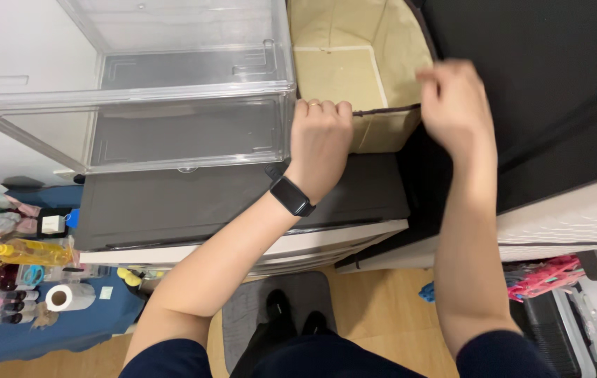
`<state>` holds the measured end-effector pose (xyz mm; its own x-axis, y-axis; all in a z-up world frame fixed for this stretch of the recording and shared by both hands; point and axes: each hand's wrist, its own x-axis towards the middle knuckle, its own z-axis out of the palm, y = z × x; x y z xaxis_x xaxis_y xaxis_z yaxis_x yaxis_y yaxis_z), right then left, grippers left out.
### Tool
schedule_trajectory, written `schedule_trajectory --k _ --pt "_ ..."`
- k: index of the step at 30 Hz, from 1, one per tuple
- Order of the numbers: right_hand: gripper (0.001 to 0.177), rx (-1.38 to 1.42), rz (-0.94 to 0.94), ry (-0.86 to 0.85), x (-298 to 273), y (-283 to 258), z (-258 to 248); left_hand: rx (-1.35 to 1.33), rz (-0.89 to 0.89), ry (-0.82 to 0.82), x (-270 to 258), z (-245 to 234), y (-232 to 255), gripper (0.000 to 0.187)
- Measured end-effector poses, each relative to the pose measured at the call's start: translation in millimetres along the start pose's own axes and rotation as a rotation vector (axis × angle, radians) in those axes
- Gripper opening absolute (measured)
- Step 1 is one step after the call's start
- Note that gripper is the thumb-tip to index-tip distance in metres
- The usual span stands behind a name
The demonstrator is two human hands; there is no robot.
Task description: The person wipes a dark shelf surface with a small white wipe, then places a clear plastic storage box and a beige fabric storage bin onto the shelf. They adjust the bin's position and handle a roll of paper towels and a white bottle on a nearby table.
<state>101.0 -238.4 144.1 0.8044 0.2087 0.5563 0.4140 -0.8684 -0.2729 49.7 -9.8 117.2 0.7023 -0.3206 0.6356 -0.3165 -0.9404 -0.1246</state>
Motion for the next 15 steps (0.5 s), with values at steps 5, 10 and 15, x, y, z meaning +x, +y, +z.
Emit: schedule_trajectory --k 5,10,15 --pt "0.031 -0.124 0.172 -0.398 85 -3 56 -0.073 -0.003 0.045 -3 -2 5 0.018" --pt "0.042 -0.742 0.176 -1.124 118 -13 105 -0.073 -0.023 0.044 -6 1 4 0.014" --pt "0.041 -0.838 0.178 -1.126 109 -8 102 -0.097 -0.018 0.000 -10 3 0 0.013"
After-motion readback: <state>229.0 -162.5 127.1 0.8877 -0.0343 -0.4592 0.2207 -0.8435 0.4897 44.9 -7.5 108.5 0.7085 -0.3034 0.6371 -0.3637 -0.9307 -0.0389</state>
